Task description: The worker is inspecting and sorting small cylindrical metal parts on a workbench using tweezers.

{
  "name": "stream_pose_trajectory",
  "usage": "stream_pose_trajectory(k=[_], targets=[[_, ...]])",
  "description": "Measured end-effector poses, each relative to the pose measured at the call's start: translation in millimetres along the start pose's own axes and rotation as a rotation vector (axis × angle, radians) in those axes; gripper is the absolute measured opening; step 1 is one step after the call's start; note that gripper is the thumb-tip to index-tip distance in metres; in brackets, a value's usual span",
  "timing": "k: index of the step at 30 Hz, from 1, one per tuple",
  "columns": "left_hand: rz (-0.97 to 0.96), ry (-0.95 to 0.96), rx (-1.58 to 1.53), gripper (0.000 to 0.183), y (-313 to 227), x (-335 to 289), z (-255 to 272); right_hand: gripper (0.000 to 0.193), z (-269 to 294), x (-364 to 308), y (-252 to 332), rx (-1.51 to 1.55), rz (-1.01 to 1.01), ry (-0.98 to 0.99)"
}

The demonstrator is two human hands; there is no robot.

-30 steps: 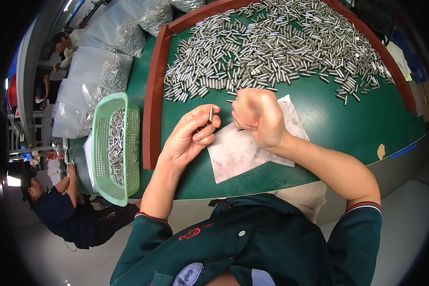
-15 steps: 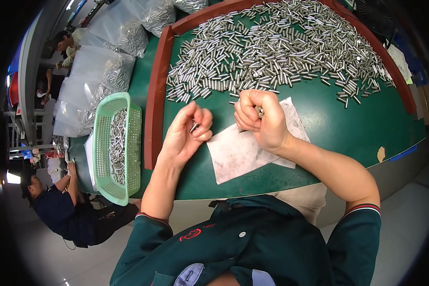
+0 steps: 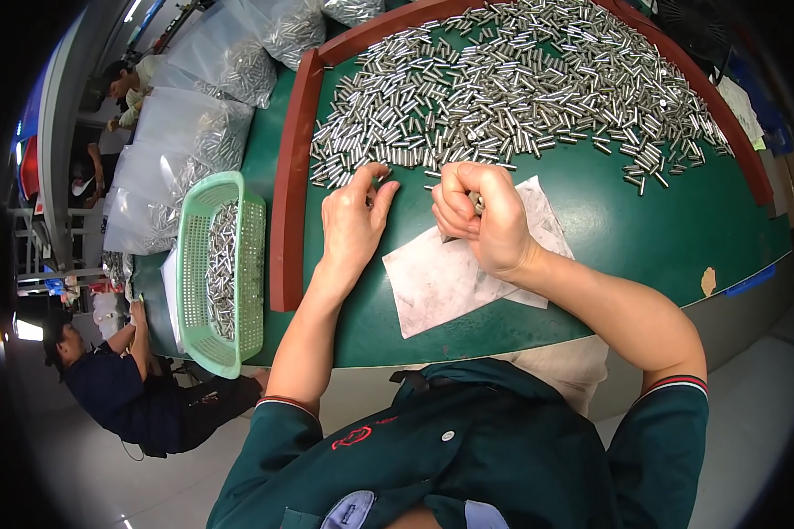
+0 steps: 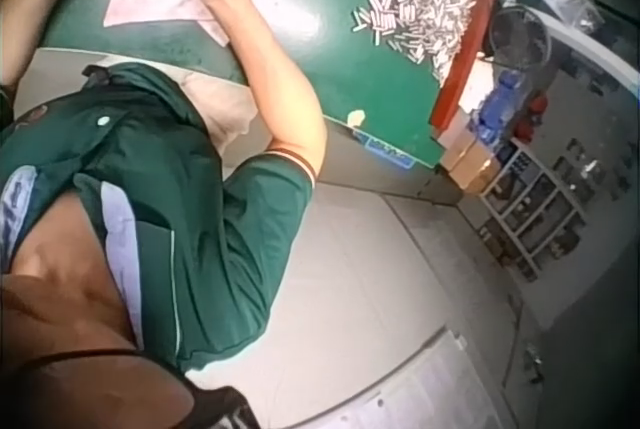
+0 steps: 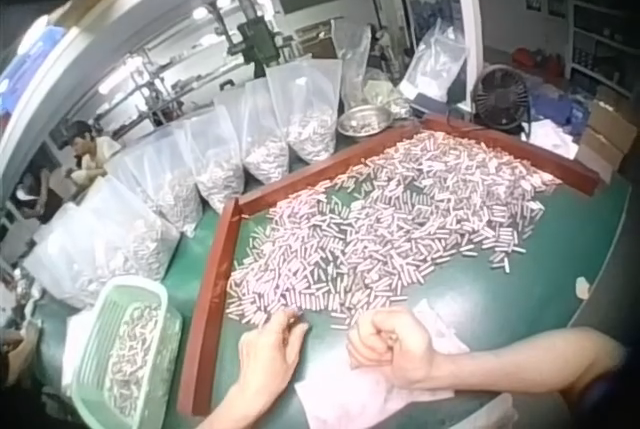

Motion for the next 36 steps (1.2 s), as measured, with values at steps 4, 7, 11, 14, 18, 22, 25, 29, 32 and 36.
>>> stream_pose_trajectory(k=[4,7,11,14,18,22,25,29,32,36], targets=[[-0.056,0.007,0.029,0.013,1,-2,-2,0.034,-1,0,1,-0.010,-0.007,-0.017],[0.028,0.080,-0.127,0.012,-3,-5,0,0.034,0,-1,0,-0.004,-0.010,-0.014],[0.431,0.411,-1.304,0.011,2,-14,-10,0.034,1,-1,1,-0.006,-0.013,-0.028],[0.539,0.585,-1.591,0.008,-7,-21,-9,0.035,3,0,0,-0.058,-0.053,-0.045],[0.319,0.596,-1.143,0.009,-16,-31,-7,0.032,4,1,0,0.015,-0.025,-0.035],[-0.032,0.383,-0.553,0.010,-38,-37,2,0.031,3,2,1,-0.024,-0.016,-0.033],[-0.168,0.377,-0.458,0.011,-38,-38,-4,0.032,5,1,1,-0.018,-0.012,-0.024],[-0.180,0.382,-0.354,0.010,-37,-38,4,0.033,3,-1,1,-0.017,-0.011,-0.029],[-0.217,0.354,-0.197,0.010,-32,-36,7,0.034,4,-1,0,-0.016,0.004,-0.015],[-0.242,0.362,-0.110,0.011,-33,-39,5,0.035,0,-4,3,-0.035,0.010,0.007]])
Point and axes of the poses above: each hand's wrist, its own x-axis towards the middle knuckle, its own z-axis out of the back of the hand, y = z × x, the point moved 4 cm from there along x, towards the middle knuckle, and after that the axes turned 4 degrees about x, right-handed, at the moved point
